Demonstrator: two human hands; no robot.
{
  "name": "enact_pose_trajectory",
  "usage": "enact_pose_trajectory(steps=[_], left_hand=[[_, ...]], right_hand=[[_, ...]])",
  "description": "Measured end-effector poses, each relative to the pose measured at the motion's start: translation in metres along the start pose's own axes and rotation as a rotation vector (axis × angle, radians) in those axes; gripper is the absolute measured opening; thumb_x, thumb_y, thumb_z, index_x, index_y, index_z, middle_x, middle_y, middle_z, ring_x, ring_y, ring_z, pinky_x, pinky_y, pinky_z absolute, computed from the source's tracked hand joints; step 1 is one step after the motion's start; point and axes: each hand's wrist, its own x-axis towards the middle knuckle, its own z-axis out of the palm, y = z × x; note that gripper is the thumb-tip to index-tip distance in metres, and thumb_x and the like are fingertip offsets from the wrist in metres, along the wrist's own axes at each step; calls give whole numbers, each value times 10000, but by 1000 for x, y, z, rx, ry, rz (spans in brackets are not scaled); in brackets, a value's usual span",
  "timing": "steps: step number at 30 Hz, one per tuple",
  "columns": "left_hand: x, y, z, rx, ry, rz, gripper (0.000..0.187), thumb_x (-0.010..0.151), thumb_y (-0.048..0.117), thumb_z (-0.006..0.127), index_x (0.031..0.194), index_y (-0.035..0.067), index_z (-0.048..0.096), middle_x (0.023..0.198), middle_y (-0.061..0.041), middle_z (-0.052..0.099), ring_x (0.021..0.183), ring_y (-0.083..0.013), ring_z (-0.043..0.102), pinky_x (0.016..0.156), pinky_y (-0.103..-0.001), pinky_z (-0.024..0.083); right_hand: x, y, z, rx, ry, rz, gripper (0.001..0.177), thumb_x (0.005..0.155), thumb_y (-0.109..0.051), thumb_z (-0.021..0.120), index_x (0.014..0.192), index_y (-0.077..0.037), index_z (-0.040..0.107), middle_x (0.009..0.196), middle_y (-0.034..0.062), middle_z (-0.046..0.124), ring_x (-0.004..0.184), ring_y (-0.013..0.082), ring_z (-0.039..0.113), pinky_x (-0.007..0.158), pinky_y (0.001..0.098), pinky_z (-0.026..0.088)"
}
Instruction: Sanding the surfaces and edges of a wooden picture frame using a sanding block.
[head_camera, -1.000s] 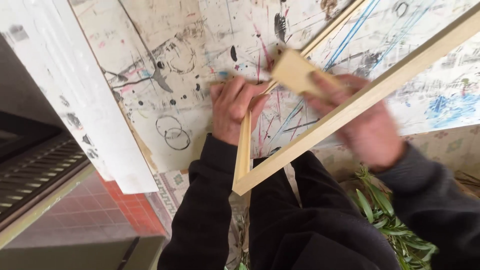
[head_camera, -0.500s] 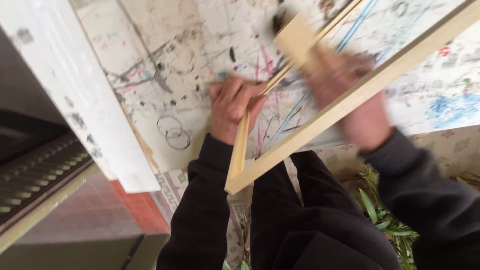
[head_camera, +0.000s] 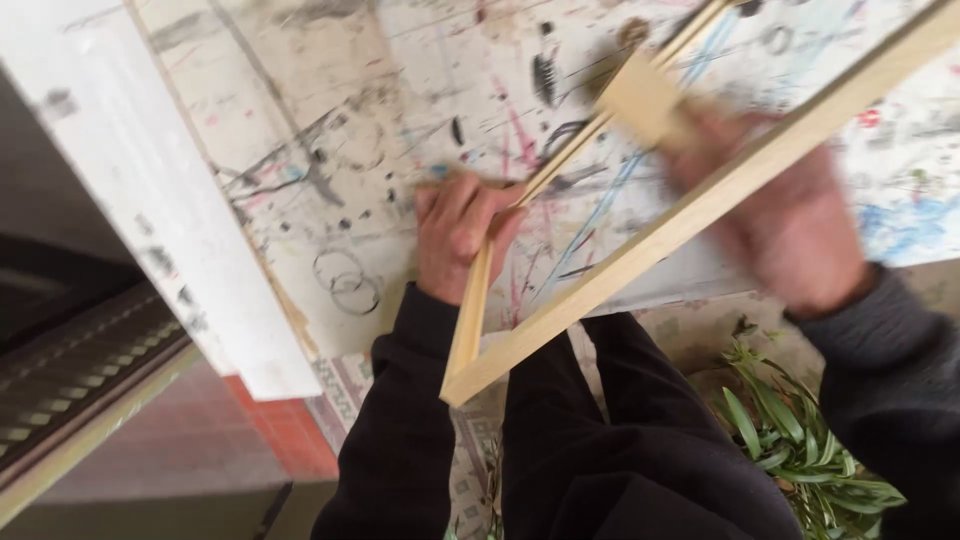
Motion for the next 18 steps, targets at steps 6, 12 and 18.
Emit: enact_pose_trajectory(steps=[6,12,18], left_hand=[[11,11,-6,-67,45,92,288,845,109,845,1083,137,687,996,12,636,979,-192,625,939,-386,394],[0,19,-13,-33,-20,-22,312,827,131,864,1104,118,720,904,-7,568,894,-199,601,850,-375,377],[8,18,-11,-32,-44,-9,305,838,138,851,1097,107,692,920,-27,574,924,-231,604,880,-400,392]], right_hand=[[-2,0,34,-1527,-55,-641,431,904,-172,705,1294,7,671,1095,132,745,936,283,719,823,394,634],[7,-8,10,-1800,88,-726,284,1027,-156,711,1288,-118,604,1277,172,728,1041,288,760,756,333,622],[-13,-4,-2,-1367,-78,-420,495,924,-137,608,1404,-17,597,1392,154,680,1148,240,701,955,388,593]])
